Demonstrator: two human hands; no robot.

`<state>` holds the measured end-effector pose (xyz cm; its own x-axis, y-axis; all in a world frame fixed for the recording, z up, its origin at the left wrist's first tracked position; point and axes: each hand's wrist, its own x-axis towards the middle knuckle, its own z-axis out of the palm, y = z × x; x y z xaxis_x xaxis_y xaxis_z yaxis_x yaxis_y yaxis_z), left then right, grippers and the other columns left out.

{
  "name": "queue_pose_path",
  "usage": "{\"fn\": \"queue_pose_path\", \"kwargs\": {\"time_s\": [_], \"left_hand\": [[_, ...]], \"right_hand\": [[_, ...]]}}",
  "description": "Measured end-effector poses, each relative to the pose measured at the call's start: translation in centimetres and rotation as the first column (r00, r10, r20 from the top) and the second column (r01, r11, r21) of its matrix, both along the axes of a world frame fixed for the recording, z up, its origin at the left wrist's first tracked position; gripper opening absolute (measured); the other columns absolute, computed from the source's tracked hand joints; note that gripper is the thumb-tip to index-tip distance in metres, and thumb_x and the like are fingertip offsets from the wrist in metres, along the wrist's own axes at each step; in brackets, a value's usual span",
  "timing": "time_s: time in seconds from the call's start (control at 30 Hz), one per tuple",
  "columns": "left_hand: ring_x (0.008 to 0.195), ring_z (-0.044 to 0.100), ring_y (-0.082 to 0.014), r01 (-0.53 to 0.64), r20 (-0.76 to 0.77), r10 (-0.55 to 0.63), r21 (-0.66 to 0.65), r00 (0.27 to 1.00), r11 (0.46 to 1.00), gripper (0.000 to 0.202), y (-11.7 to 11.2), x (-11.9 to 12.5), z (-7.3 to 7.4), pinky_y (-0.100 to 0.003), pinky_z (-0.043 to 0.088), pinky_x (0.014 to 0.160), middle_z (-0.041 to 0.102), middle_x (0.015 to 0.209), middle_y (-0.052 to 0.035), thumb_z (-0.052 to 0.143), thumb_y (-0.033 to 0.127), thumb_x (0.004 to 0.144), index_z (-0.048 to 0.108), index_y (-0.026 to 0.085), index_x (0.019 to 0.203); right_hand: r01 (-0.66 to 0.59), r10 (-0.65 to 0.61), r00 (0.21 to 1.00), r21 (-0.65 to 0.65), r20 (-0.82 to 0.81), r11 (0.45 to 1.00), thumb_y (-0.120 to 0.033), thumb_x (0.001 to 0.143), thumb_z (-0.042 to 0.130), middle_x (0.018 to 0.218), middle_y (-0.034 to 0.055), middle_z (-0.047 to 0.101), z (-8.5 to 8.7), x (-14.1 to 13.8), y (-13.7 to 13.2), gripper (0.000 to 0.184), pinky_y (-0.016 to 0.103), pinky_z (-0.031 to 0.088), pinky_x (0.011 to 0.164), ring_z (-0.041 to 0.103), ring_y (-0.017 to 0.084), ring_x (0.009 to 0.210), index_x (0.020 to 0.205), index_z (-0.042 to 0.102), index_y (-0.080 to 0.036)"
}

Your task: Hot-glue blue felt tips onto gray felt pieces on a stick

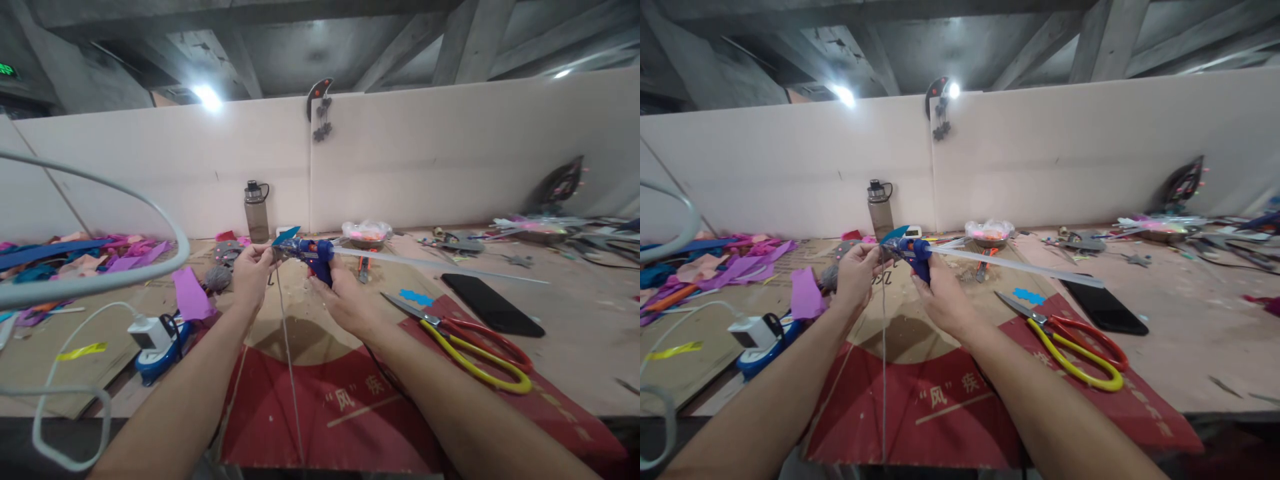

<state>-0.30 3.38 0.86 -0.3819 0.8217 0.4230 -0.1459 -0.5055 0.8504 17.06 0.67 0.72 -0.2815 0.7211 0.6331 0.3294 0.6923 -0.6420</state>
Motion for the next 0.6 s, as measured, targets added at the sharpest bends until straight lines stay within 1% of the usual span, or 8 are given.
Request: {"fn": "queue_pose_path", "kwargs": {"time_s": [0.2,0.37,0.43,0.53,0.6], "left_hand": [[0.067,0.062,-0.0129,0.007,0.032,-0.006,-0.003,0.999,1.000,0.019,-0.05,-0.02,0.18,-0.030,0.054,0.064,0.062,0.072,-0.0018,0.069,0.030,0.064,0.058,0.015,0.071],[0.062,0.059,-0.0105,0.017,0.049,-0.016,-0.005,0.999,1.000,0.020,-0.22,0.07,0.31,-0.030,0.054,0.064,0.061,0.071,-0.0008,0.069,0.029,0.064,0.058,0.015,0.071],[0.057,0.056,-0.0085,0.016,0.051,-0.016,-0.003,0.999,1.000,0.019,-0.30,0.09,0.36,-0.030,0.055,0.064,0.058,0.066,0.0010,0.069,0.029,0.064,0.058,0.015,0.071],[0.049,0.048,-0.0053,0.011,0.053,-0.011,0.000,0.999,1.000,0.017,-0.34,0.07,0.42,-0.030,0.055,0.064,0.050,0.056,0.0050,0.069,0.028,0.064,0.059,0.015,0.069],[0.046,0.045,-0.0044,0.015,0.056,-0.015,-0.003,0.998,1.000,0.017,-0.33,0.04,0.44,-0.030,0.054,0.065,0.046,0.053,0.0063,0.069,0.028,0.064,0.059,0.015,0.069]], "right_hand": [[0.008,-0.010,0.999,-0.039,-0.040,0.999,-0.021,0.081,0.045,0.089,0.0067,0.058,0.06,0.13,0.08,0.019,0.036,0.042,0.073,0.053,0.020,0.079,0.099,0.048,-0.020],[0.006,-0.008,0.999,-0.041,-0.048,0.999,-0.022,0.081,0.046,0.087,0.0060,0.057,0.09,0.20,0.25,0.018,0.035,0.042,0.072,0.052,0.020,0.077,0.099,0.048,-0.020],[0.008,-0.010,0.999,-0.044,-0.035,0.999,-0.021,0.081,0.045,0.087,0.0059,0.057,0.08,0.23,0.31,0.016,0.035,0.042,0.072,0.052,0.019,0.077,0.097,0.048,-0.020],[0.009,-0.010,0.999,-0.034,-0.037,0.999,-0.020,0.080,0.045,0.086,0.0059,0.056,0.06,0.27,0.37,0.015,0.036,0.042,0.072,0.051,0.019,0.077,0.095,0.048,-0.019],[0.008,-0.010,0.999,-0.033,-0.041,0.999,-0.019,0.080,0.045,0.085,0.0057,0.056,0.06,0.29,0.39,0.016,0.036,0.042,0.071,0.051,0.019,0.075,0.095,0.048,-0.019]]}}
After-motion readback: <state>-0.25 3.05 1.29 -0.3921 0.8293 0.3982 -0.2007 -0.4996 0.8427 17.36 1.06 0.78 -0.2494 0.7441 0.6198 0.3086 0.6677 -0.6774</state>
